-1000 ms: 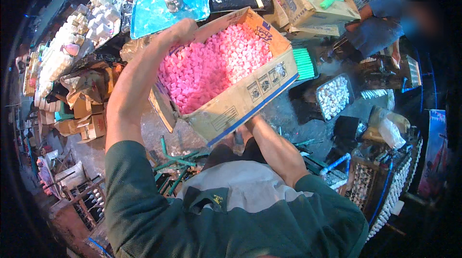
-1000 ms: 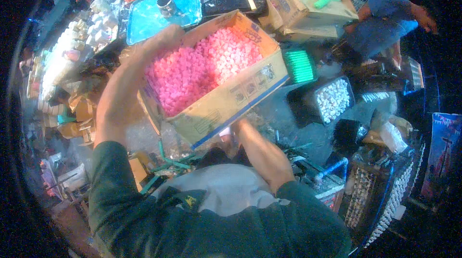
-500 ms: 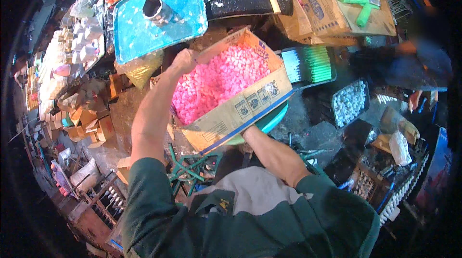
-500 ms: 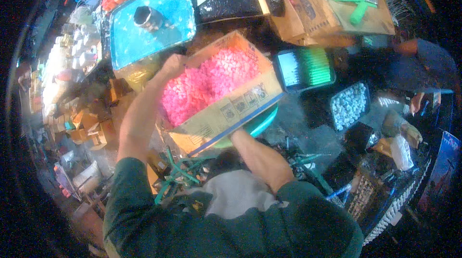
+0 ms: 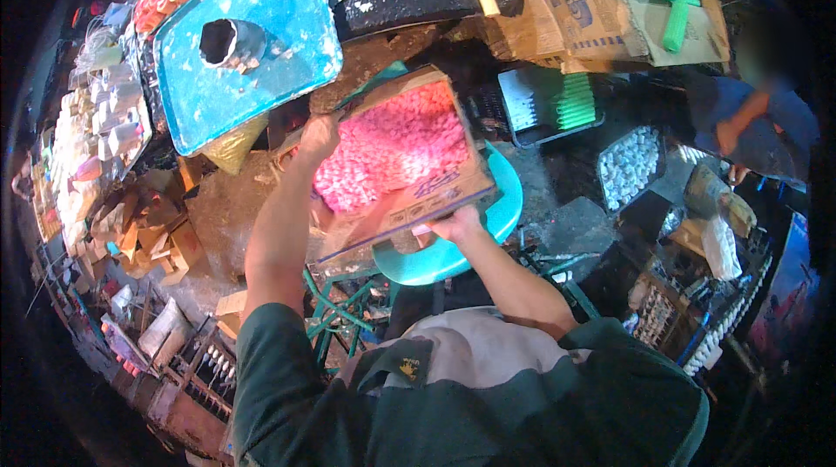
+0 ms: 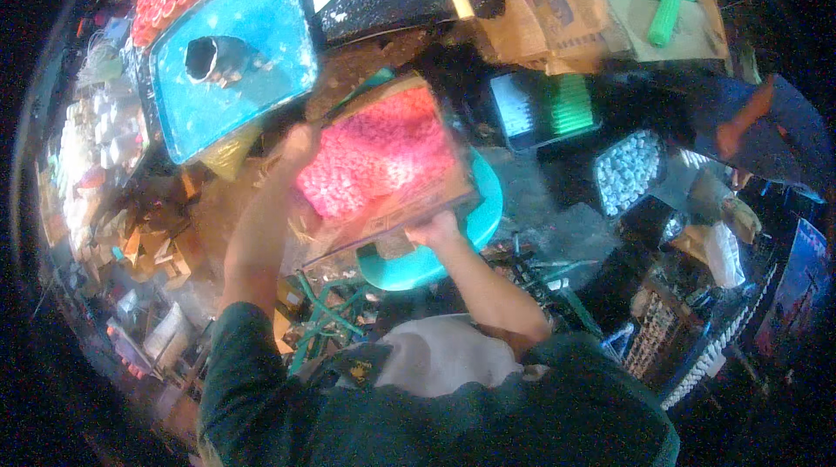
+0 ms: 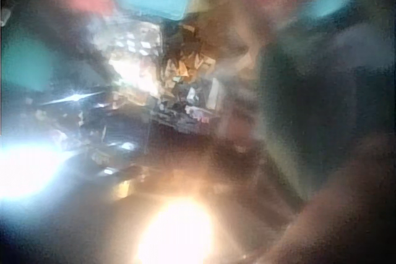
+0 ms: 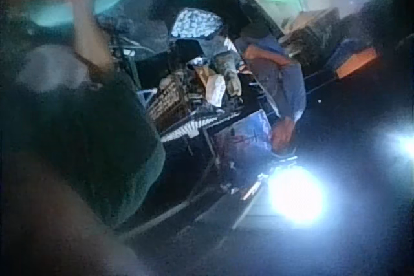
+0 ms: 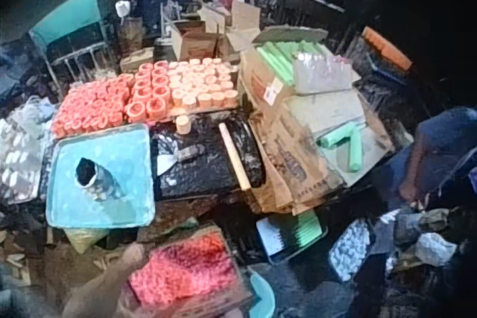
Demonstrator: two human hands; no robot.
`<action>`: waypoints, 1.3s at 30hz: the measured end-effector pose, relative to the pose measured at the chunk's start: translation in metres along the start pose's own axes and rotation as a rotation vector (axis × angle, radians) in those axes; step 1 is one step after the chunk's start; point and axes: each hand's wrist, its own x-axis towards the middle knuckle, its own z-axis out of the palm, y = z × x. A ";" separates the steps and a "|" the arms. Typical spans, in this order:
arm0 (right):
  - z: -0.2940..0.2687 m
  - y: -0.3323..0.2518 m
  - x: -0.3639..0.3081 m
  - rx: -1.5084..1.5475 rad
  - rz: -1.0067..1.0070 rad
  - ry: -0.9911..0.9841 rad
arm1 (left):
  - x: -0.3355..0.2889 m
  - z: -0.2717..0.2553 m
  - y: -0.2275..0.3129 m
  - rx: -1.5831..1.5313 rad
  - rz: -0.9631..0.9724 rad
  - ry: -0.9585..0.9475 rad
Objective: The person places pink wax pieces into a metal mold, then moves to a wooden rack to insert wicks into white candle bases. They use a small tool to adjust the wicks and handle the candles one by one.
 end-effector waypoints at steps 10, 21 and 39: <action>0.045 -0.037 -0.051 -0.860 -0.044 0.010 | 0.005 0.051 -0.039 0.331 0.153 0.153; 0.085 -0.062 -0.044 -0.882 -0.730 0.302 | 0.040 0.001 -0.042 0.295 -0.027 -0.184; 0.093 0.078 -0.116 -2.974 -0.205 0.178 | -0.308 0.110 -0.005 -0.349 -0.331 -0.452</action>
